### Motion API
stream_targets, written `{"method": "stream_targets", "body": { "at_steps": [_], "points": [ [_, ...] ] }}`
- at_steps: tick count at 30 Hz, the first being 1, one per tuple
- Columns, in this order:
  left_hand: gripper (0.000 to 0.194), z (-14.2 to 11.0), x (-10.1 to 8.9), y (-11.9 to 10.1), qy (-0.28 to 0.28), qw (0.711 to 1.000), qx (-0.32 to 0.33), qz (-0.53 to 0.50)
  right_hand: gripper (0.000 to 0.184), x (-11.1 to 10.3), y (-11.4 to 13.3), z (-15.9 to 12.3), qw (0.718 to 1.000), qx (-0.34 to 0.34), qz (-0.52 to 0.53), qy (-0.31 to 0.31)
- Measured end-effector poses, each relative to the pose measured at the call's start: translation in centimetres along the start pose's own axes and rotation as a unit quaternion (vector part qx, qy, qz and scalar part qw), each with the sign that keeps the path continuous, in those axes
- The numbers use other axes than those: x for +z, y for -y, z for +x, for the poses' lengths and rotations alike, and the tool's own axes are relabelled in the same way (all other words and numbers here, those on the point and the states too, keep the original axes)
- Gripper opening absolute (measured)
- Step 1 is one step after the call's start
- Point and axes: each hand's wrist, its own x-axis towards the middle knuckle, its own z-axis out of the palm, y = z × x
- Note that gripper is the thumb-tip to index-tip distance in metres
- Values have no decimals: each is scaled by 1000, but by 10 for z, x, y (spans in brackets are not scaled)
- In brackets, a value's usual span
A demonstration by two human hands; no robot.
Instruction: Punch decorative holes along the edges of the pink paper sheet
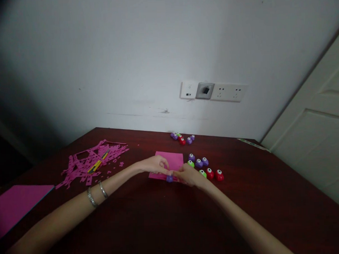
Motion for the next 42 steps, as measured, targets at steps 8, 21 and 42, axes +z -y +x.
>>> {"method": "stream_targets", "body": {
  "at_steps": [8,21,42],
  "points": [
    [45,-14,-9,15,-56,998,1,31,47,-7,-5,-11,995,-40,31,-91],
    [26,-14,-27,37,-107,985,52,123,31,21,-17,-14,969,-97,-95,-206],
    [44,0,-15,50,-88,987,53,122,38,46,15,-18,929,-51,-297,-214]
  ]
}}
